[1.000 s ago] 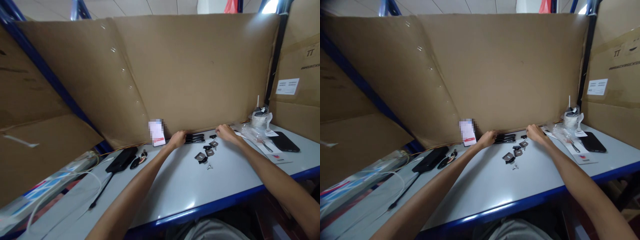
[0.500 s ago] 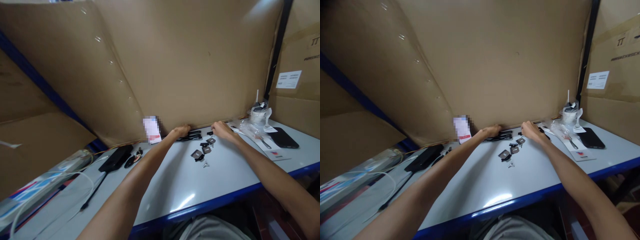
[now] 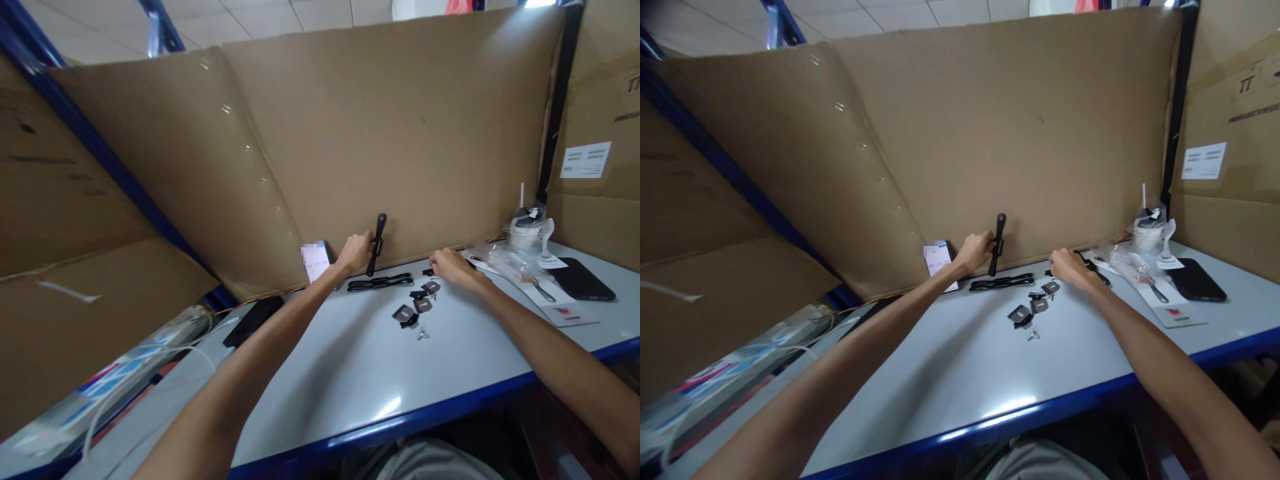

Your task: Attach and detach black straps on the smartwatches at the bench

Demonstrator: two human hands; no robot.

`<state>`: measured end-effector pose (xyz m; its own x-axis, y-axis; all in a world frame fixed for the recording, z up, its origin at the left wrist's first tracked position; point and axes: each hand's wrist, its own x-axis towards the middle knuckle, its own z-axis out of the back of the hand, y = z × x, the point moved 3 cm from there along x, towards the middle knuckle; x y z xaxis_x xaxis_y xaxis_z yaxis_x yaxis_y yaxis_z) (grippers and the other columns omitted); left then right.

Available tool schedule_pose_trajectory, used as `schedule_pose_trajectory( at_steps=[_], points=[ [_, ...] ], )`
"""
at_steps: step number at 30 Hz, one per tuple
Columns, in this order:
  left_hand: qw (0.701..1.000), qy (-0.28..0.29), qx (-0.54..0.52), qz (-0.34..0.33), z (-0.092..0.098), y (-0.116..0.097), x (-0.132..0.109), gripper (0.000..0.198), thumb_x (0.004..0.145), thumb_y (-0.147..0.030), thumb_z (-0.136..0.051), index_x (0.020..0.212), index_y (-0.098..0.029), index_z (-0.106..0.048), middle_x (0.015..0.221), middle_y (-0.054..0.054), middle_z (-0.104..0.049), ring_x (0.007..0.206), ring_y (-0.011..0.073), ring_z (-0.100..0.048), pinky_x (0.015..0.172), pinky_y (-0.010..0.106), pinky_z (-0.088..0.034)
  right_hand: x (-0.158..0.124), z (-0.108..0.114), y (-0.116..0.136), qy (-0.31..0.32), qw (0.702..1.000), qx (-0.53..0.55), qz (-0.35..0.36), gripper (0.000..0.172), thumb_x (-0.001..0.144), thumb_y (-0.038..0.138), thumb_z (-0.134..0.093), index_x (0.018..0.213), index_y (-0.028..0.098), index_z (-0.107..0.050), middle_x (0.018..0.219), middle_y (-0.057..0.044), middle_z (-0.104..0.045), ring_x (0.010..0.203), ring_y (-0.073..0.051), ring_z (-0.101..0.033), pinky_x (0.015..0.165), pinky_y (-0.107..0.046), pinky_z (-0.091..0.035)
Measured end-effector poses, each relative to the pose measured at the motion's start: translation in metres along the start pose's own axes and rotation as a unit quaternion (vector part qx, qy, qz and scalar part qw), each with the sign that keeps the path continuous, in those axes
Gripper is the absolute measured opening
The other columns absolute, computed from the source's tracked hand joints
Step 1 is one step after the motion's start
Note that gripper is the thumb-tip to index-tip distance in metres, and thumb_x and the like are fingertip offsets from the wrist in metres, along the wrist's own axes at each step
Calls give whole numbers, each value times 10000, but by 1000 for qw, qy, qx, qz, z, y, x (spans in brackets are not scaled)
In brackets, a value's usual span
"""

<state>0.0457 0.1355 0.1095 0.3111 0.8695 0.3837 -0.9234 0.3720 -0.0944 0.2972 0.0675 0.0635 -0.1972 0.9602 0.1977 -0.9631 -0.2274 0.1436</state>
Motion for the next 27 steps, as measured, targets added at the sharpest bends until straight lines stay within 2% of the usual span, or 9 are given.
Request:
schedule_pose_trajectory(
  at_steps=[2,3,4,8,9,10,13,16,27],
  points=[
    [991,-40,-112,59,11,5,-11,177,975,-168,-454,1049,-114,-605,944,153,-735,872,231,-732,831,353,-562,1,-2,-2,-6,1000,2,6,346,867,118,-483,1020,177,-787,1084,-161,-756,1014,-267,-700,793,-288,-474],
    [958,-59,-255,115,15,9,-20,122,954,-156,-498,999,-110,-602,890,130,-732,792,207,-733,790,336,-579,3,-3,-3,-7,1000,2,11,346,856,112,-487,1014,178,-788,1074,-157,-760,1008,-264,-701,790,-286,-473],
    [889,-65,-415,185,15,15,-31,47,912,-124,-552,926,-108,-594,836,111,-725,728,197,-727,768,344,-593,4,-5,-4,-9,1000,3,14,345,847,109,-491,1007,179,-789,1066,-152,-763,1004,-261,-702,789,-284,-471],
    [827,-43,-499,255,15,29,-88,100,848,-31,-541,787,-106,-567,725,89,-690,635,158,-709,737,328,-624,10,-10,-9,-18,1000,5,15,326,844,114,-505,981,184,-793,1045,-142,-769,999,-255,-703,787,-276,-466],
    [786,-15,-544,293,10,34,-105,107,823,-15,-558,770,-106,-576,715,80,-684,632,151,-706,747,319,-628,10,-11,-9,-17,1000,5,15,323,847,115,-508,981,184,-793,1045,-143,-769,1000,-255,-704,783,-273,-465],
    [774,-3,-550,314,7,38,-120,122,805,-4,-562,748,-111,-570,672,62,-662,599,144,-695,725,309,-633,11,-11,-9,-14,1000,4,16,320,850,116,-510,984,182,-793,1046,-145,-769,999,-255,-704,779,-270,-465],
    [753,33,-544,369,-8,49,-158,144,770,-3,-603,731,-133,-553,593,12,-603,534,142,-671,632,287,-629,10,-10,-6,-4,1000,1,24,318,853,110,-511,981,176,-794,1034,-150,-770,977,-257,-711,761,-265,-463],
    [750,49,-529,394,-22,53,-174,191,756,-32,-651,741,-163,-514,543,-25,-562,503,151,-664,556,277,-614,7,-9,-4,-2,999,4,35,320,850,101,-508,965,179,-797,1016,-142,-774,960,-258,-717,746,-264,-459],
    [779,104,-514,344,-53,26,-130,136,772,-143,-737,770,-123,-603,636,72,-683,560,164,-693,580,272,-611,6,-10,-6,16,1000,16,20,312,875,145,-533,1026,185,-803,1081,-148,-766,1033,-250,-696,831,-260,-460]
  ],
)
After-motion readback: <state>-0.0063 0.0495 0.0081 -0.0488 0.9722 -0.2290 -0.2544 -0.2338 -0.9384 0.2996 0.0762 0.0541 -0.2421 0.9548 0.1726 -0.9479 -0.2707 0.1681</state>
